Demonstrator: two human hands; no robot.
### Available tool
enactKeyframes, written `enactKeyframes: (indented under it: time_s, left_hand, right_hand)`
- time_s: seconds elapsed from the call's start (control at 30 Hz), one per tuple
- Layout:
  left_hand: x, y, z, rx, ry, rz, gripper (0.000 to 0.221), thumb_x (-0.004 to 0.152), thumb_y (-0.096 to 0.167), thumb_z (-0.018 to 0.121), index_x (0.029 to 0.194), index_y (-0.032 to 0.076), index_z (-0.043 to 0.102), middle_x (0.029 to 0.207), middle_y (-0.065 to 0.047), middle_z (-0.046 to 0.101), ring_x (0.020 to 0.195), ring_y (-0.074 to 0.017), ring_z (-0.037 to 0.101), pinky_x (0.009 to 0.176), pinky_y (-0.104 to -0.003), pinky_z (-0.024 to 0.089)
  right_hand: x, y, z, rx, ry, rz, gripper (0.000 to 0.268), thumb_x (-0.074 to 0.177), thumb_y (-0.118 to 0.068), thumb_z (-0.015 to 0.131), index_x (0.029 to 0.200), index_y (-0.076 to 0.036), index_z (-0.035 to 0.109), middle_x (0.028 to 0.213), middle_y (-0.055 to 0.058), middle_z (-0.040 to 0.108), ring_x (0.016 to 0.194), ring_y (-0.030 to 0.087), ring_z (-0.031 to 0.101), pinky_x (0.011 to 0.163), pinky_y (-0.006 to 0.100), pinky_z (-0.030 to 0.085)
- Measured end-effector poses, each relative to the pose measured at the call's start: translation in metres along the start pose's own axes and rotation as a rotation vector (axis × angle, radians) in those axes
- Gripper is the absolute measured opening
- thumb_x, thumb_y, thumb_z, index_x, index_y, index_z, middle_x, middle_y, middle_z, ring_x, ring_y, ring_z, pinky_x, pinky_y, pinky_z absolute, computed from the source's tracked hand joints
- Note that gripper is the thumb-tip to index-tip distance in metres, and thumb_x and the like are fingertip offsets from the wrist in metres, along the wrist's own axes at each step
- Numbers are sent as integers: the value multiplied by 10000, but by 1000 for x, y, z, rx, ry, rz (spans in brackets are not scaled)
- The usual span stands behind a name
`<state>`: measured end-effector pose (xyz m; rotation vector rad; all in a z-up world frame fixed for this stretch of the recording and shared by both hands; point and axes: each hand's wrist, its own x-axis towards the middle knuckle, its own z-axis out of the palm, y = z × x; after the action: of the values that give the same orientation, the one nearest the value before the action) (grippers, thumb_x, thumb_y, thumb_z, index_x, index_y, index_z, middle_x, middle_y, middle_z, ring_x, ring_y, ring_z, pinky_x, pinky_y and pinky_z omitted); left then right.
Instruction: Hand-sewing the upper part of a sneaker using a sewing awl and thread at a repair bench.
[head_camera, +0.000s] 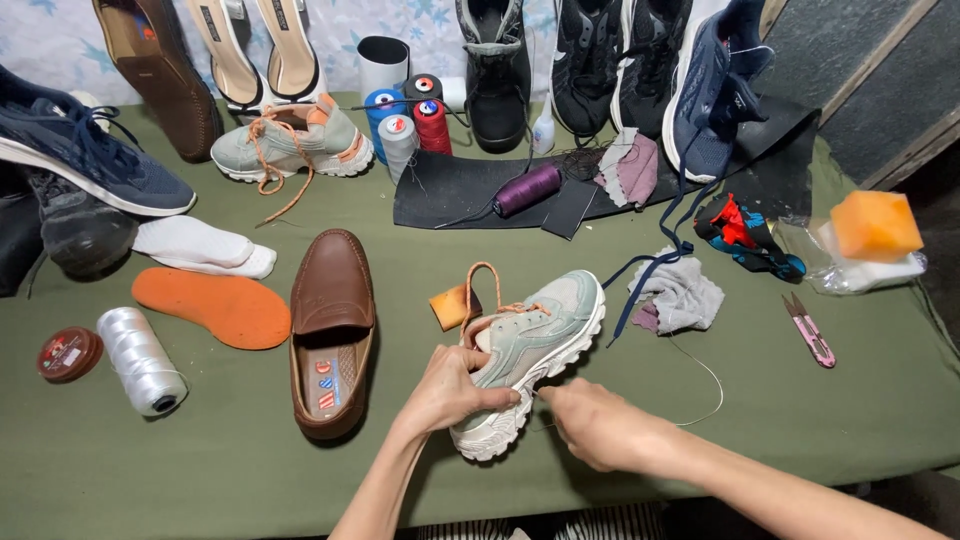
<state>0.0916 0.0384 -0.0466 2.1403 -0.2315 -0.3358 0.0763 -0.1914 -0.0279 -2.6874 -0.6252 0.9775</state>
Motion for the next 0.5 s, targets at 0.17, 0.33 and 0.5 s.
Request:
enactKeyframes:
  time_s: [0.17, 0.33, 0.5]
  left_hand:
    - [-1, 9, -3, -66, -14, 36, 705, 700, 226, 941, 559, 139, 256, 659, 58, 409, 1243, 35, 628, 754, -219, 336]
    - [1, 0, -3, -58, -8, -33, 788, 694, 272, 968, 619, 160, 192, 648, 53, 224, 669, -149, 224, 630, -291, 217]
    - [2, -2, -2, -62, -18, -42, 758, 694, 302, 963, 599, 158, 225, 642, 47, 249, 652, -162, 223, 616, -296, 229]
  right_hand:
    - [5, 17, -33, 1181, -406, 191, 321, 998, -34, 530, 1293, 21, 645, 739, 88, 580, 455, 82, 421, 324, 216, 338]
    - [14, 29, -31, 1433, -506, 178, 336, 1011, 26, 513, 1316, 67, 645, 753, 113, 569, 466, 92, 441, 336, 209, 337]
    - [-2, 4, -24, 795, -286, 112, 438, 1009, -119, 467, 1418, -69, 614, 823, 56, 654, 415, 97, 452, 344, 252, 373]
